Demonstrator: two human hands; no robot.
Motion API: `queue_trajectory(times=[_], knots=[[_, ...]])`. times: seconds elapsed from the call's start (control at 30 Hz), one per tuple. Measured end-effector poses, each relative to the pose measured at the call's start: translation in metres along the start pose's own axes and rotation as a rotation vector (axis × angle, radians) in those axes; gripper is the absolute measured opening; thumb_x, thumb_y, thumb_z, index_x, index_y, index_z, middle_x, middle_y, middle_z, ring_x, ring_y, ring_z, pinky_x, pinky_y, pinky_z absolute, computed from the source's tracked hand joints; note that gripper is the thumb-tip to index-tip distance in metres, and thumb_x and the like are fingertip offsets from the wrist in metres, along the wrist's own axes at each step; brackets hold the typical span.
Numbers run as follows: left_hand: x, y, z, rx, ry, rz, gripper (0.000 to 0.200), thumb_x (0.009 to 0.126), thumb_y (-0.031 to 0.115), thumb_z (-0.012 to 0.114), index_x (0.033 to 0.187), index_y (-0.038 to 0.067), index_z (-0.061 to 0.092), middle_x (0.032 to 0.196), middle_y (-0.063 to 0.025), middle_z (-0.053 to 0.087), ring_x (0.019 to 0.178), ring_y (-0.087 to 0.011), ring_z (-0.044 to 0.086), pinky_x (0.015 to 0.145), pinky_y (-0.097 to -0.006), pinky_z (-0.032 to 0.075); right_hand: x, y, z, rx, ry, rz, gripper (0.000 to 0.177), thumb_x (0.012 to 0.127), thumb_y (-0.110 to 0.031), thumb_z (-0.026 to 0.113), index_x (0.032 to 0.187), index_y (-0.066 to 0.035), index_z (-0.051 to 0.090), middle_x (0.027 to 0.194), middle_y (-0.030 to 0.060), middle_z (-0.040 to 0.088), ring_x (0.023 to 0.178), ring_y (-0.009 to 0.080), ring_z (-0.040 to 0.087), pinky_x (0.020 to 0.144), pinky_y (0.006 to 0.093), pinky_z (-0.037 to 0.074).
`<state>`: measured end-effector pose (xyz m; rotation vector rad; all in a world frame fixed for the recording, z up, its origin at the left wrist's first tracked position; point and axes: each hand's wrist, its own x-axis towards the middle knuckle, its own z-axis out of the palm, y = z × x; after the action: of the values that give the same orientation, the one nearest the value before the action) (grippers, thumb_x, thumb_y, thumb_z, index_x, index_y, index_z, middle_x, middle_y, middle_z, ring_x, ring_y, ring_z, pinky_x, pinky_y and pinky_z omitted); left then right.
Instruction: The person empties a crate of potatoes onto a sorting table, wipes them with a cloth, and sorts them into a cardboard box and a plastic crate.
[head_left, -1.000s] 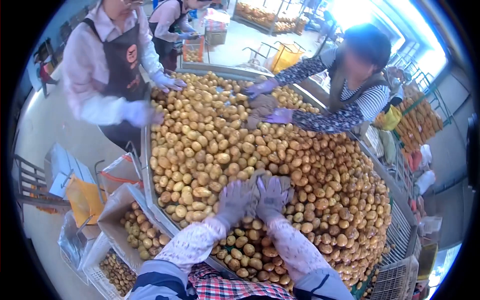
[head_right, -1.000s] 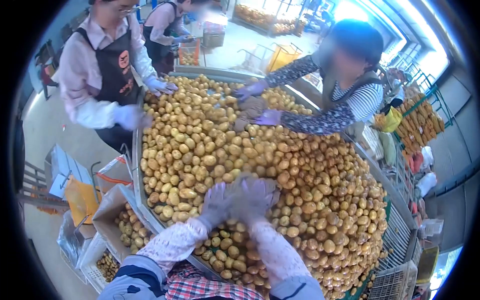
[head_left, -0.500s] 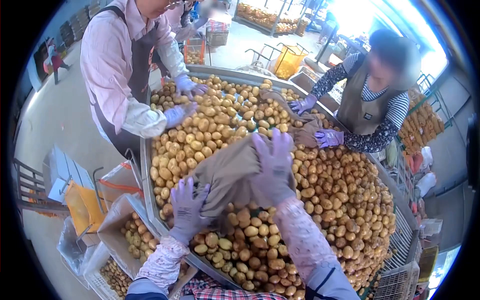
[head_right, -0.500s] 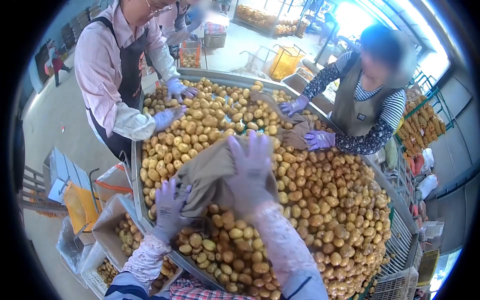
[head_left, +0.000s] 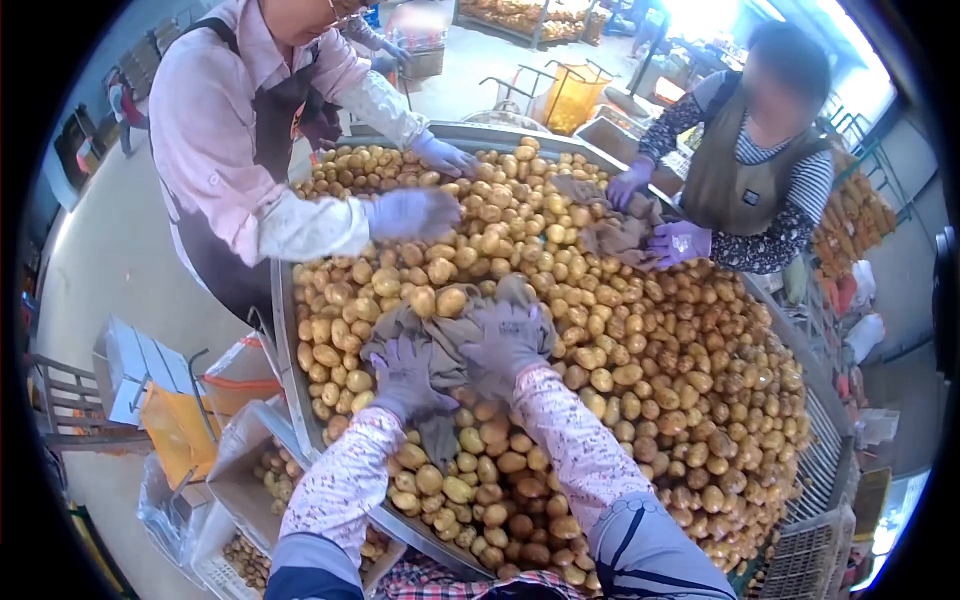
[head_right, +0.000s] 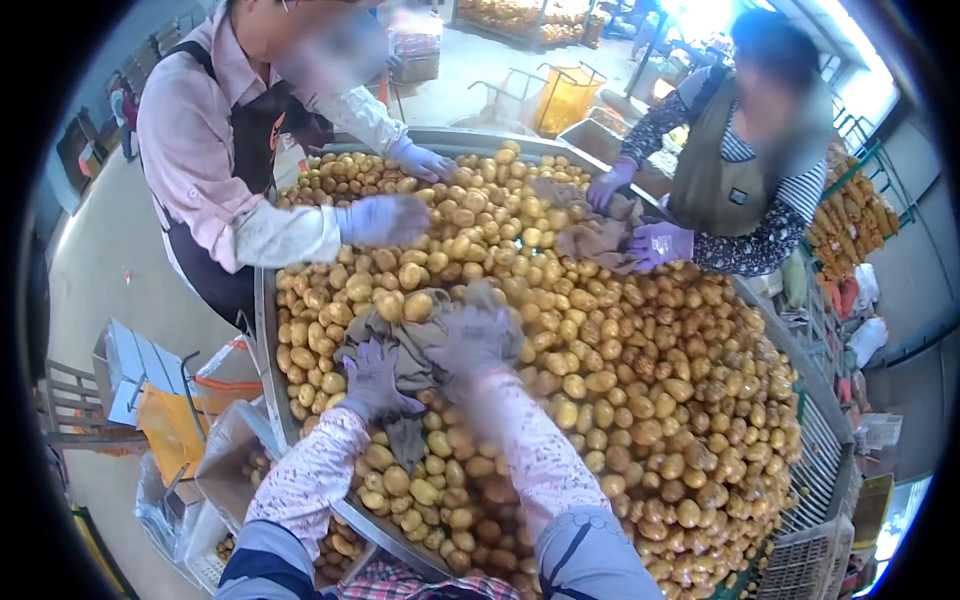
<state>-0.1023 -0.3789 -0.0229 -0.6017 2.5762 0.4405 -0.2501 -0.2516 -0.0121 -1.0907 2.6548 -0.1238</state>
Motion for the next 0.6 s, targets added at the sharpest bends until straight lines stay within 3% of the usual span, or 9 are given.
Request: queue_trajectory(times=[0.1,0.13,0.17,0.27,0.37,0.43,0.47,0.53,0.6], knots=[[-0.033,-0.001,0.005,-0.061,0.126,0.117,0.097,0.065,0.054,0.078,0.144,0.013,0.038,0.151,-0.0170,0.029,0.142,-0.0404,0.022,0.113,-0.0620,0.017,-0.087,0.001,0.020,0.051,0.368,-0.134,0.070,0.071,-0.054,0.071,0.130,-0.019,0.058,0.127,0.0141,0.055,0.126,0.0319,0.046,0.110,0.0567,0.025],[-0.044,-0.004,0.011,-0.082,0.169,0.145,0.095,0.064,0.053,0.078,0.142,0.014,0.040,0.148,-0.0158,0.033,0.140,-0.0395,0.026,0.112,-0.0620,0.020,-0.100,0.000,0.007,0.044,0.358,-0.135,0.069,0.071,-0.050,0.072,0.130,-0.017,0.058,0.126,0.0145,0.056,0.124,0.0318,0.048,0.109,0.0534,0.028],[-0.039,-0.017,0.057,-0.088,0.571,0.229,0.073,0.062,0.045,0.080,0.123,0.012,0.057,0.133,-0.0139,0.046,0.125,-0.0357,0.043,0.102,-0.0544,0.036,-0.113,-0.001,-0.007,0.037,0.347,-0.135,0.068,0.071,-0.046,0.074,0.130,-0.016,0.059,0.125,0.0148,0.058,0.123,0.0317,0.050,0.109,0.0501,0.030],[-0.069,-0.024,0.073,-0.471,0.584,0.328,0.044,0.065,0.032,0.081,0.101,0.010,0.068,0.115,-0.0131,0.058,0.107,-0.0319,0.056,0.089,-0.0454,0.046,-0.152,-0.002,-0.067,0.194,-0.007,0.021,0.064,0.070,-0.030,0.078,0.128,-0.010,0.061,0.121,0.0157,0.061,0.116,0.0309,0.057,0.105,0.0396,0.040],[-0.090,-0.024,0.050,-0.581,0.614,0.412,0.024,0.068,0.021,0.079,0.086,0.008,0.070,0.099,-0.0121,0.065,0.093,-0.0284,0.063,0.082,-0.0370,0.050,-0.145,0.059,-0.044,0.588,0.187,-0.040,0.055,0.068,-0.013,0.077,0.122,-0.005,0.065,0.117,0.0156,0.065,0.111,0.0284,0.061,0.099,0.0343,0.046],[-0.086,-0.032,0.031,-0.833,0.780,0.441,0.023,0.069,0.019,0.079,0.087,0.007,0.070,0.095,-0.0115,0.066,0.090,-0.0274,0.063,0.081,-0.0366,0.050,-0.122,0.063,-0.066,0.721,0.380,-0.138,0.049,0.067,-0.002,0.072,0.116,-0.004,0.068,0.112,0.0119,0.068,0.108,0.0249,0.062,0.098,0.0346,0.047],[-0.084,-0.036,0.019,-0.956,0.852,0.454,0.023,0.070,0.018,0.079,0.088,0.007,0.069,0.093,-0.0112,0.066,0.088,-0.0269,0.063,0.080,-0.0365,0.050,-0.105,0.061,-0.083,0.495,0.532,-0.309,0.047,0.069,-0.020,0.075,0.114,-0.008,0.069,0.109,0.0109,0.068,0.099,0.0293,0.065,0.087,0.0383,0.050],[-0.077,-0.045,-0.020,-0.961,0.970,0.372,0.027,0.072,0.020,0.079,0.092,0.005,0.069,0.094,-0.0114,0.067,0.088,-0.0265,0.063,0.079,-0.0343,0.049,-0.063,0.050,-0.103,0.467,0.684,-0.315,0.045,0.068,-0.016,0.071,0.112,-0.011,0.069,0.104,0.0094,0.067,0.098,0.0291,0.063,0.086,0.0391,0.048],[-0.056,-0.056,-0.053,-0.805,0.994,0.371,0.038,0.072,0.029,0.078,0.104,0.009,0.069,0.106,-0.0140,0.066,0.101,-0.0304,0.061,0.088,-0.0396,0.046,-0.010,0.026,-0.132,0.284,0.894,-0.451,0.043,0.069,-0.015,0.068,0.111,-0.015,0.069,0.099,0.0063,0.066,0.098,0.0278,0.062,0.087,0.0398,0.045]])
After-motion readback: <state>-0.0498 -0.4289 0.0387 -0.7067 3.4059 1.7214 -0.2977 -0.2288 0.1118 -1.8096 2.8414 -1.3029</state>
